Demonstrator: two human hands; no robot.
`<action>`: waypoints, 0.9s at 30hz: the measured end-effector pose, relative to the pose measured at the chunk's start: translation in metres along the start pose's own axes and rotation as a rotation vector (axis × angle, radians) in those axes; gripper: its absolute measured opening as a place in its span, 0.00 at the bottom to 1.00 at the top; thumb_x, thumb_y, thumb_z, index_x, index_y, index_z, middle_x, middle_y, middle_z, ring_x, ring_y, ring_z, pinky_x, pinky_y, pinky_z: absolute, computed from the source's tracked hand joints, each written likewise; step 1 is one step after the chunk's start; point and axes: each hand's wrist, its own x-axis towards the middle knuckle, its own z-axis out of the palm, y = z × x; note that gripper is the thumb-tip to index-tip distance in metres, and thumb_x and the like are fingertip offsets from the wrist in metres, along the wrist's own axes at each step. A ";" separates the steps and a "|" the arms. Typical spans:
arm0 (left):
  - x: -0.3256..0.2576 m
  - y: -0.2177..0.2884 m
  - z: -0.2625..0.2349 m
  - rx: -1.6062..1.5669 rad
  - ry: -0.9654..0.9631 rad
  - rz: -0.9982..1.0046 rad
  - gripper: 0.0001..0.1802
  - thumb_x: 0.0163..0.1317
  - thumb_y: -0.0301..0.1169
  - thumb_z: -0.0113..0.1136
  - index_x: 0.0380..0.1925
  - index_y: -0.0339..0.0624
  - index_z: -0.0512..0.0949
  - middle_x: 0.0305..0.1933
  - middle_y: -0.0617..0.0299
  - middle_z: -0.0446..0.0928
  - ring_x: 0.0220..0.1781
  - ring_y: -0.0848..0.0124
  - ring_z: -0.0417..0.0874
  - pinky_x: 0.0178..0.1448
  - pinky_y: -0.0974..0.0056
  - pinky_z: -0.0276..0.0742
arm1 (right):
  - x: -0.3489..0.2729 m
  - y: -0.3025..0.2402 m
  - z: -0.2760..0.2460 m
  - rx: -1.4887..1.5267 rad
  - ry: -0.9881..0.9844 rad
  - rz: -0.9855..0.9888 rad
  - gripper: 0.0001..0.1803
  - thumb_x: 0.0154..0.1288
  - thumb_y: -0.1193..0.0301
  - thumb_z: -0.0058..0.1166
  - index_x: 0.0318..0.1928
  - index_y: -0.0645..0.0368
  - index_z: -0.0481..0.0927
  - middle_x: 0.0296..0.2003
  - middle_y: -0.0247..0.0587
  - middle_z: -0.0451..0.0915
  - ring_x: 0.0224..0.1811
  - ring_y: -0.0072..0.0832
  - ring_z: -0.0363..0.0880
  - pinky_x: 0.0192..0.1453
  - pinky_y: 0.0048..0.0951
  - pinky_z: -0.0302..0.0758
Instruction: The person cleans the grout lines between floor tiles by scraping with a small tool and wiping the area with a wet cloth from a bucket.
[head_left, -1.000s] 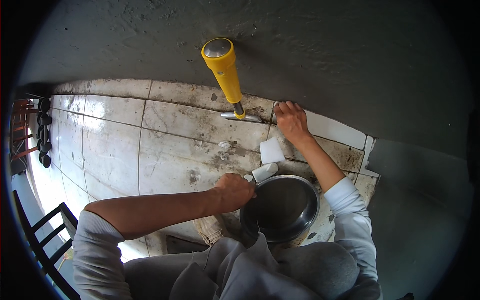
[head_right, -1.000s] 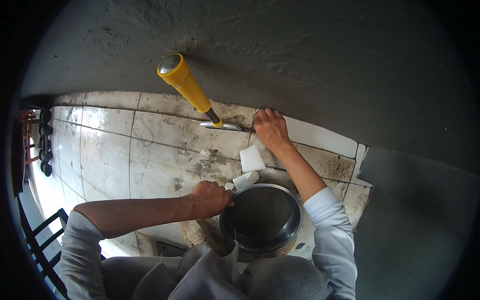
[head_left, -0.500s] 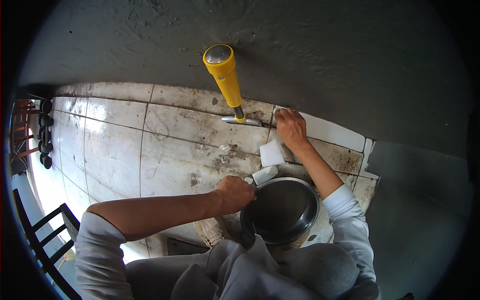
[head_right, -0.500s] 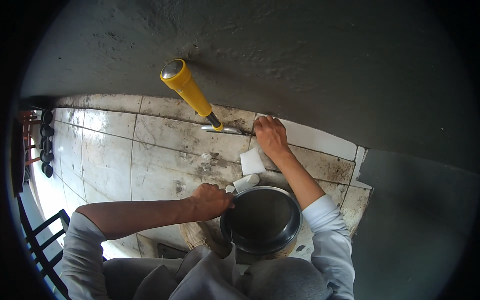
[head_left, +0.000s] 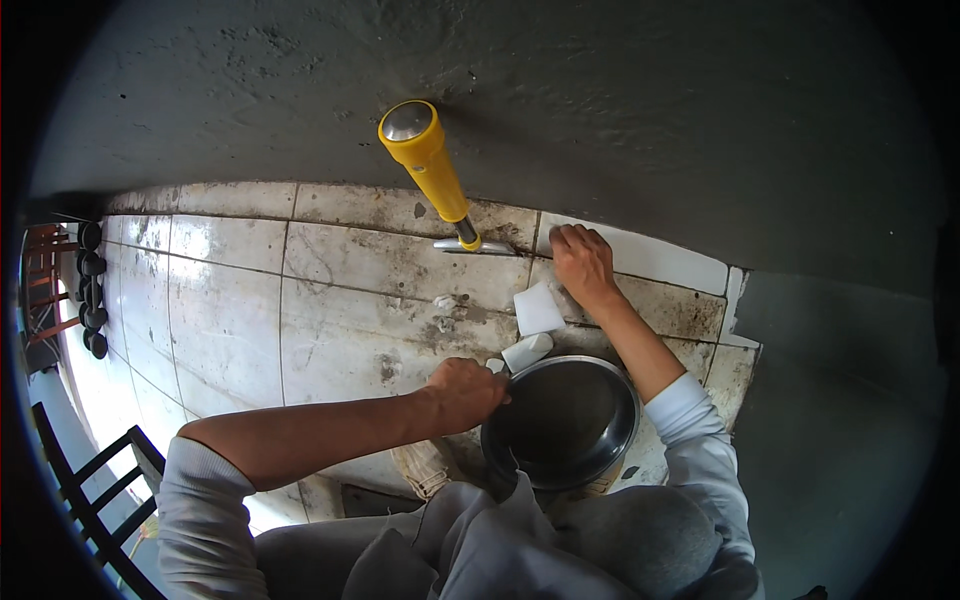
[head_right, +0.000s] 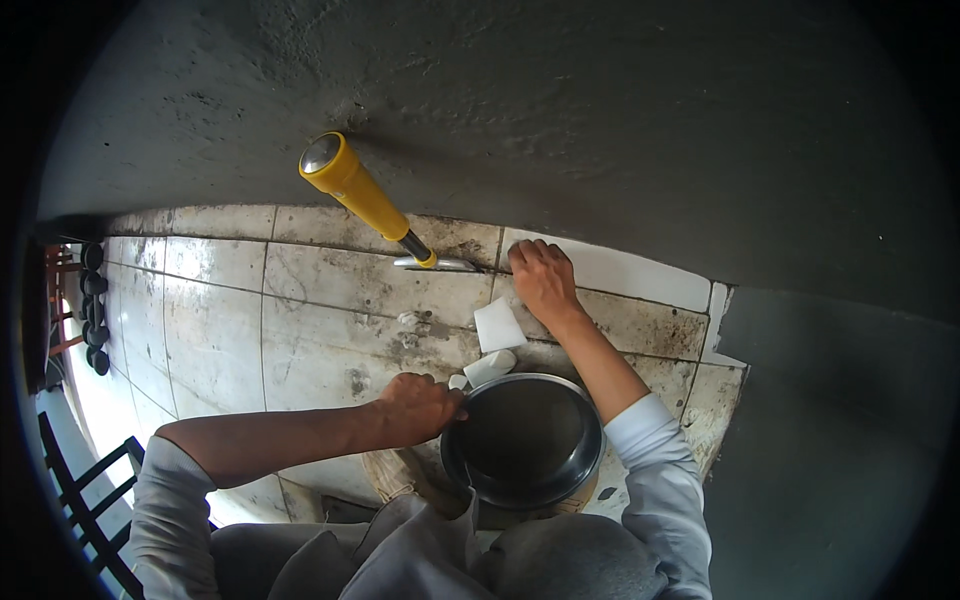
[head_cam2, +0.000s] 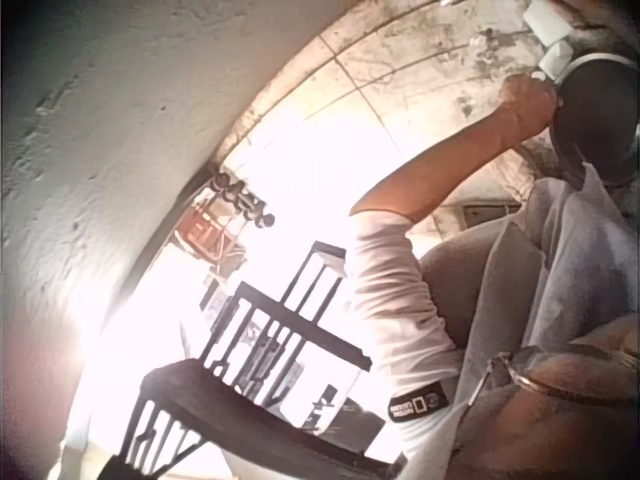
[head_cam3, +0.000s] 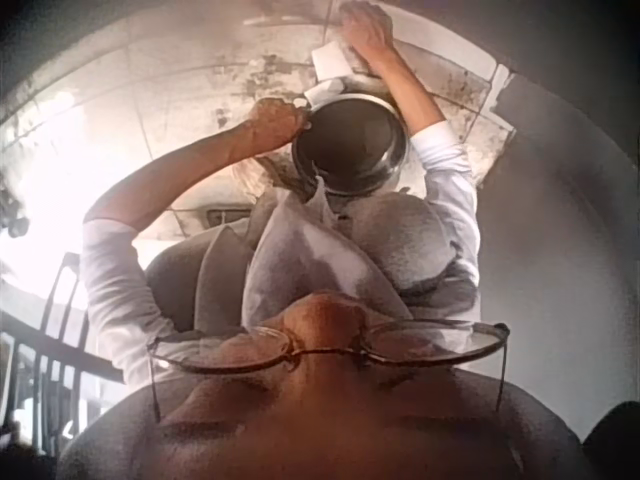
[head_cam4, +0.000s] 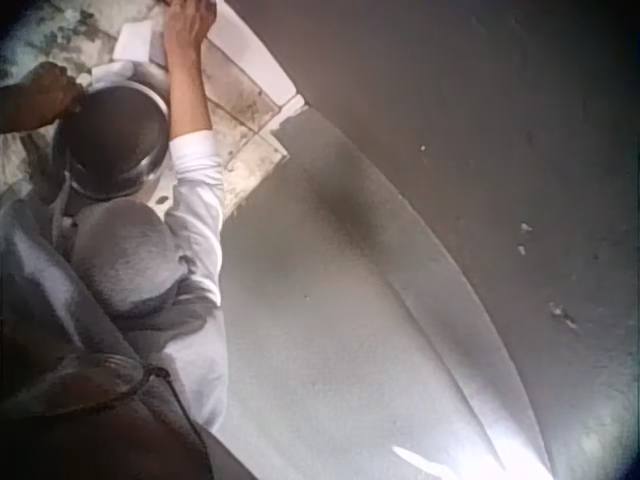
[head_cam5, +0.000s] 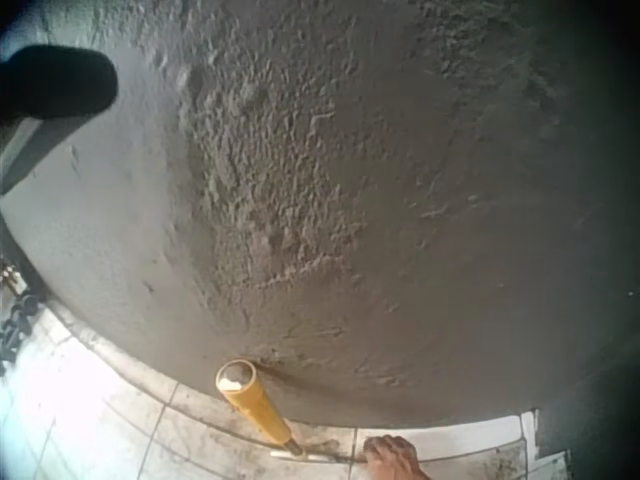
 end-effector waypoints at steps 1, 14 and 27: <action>0.001 0.000 0.000 0.011 0.000 0.003 0.19 0.69 0.44 0.49 0.38 0.41 0.80 0.33 0.53 0.83 0.39 0.56 0.86 0.40 0.54 0.80 | 0.007 0.004 0.001 -0.037 0.018 -0.003 0.07 0.50 0.76 0.52 0.31 0.61 0.79 0.33 0.39 0.79 0.38 0.33 0.79 0.42 0.35 0.78; 0.001 -0.003 0.005 0.007 0.017 0.019 0.19 0.69 0.44 0.49 0.39 0.40 0.79 0.33 0.52 0.83 0.38 0.55 0.85 0.42 0.53 0.80 | 0.006 0.010 -0.002 -0.033 0.064 -0.011 0.08 0.49 0.78 0.52 0.32 0.62 0.80 0.29 0.39 0.77 0.36 0.33 0.79 0.41 0.33 0.78; 0.002 0.000 -0.002 0.039 -0.086 -0.031 0.21 0.70 0.47 0.46 0.41 0.42 0.78 0.40 0.53 0.82 0.43 0.54 0.84 0.46 0.52 0.80 | 0.001 0.012 -0.004 -0.075 0.078 0.033 0.08 0.47 0.78 0.54 0.32 0.62 0.80 0.30 0.39 0.78 0.35 0.33 0.79 0.41 0.33 0.78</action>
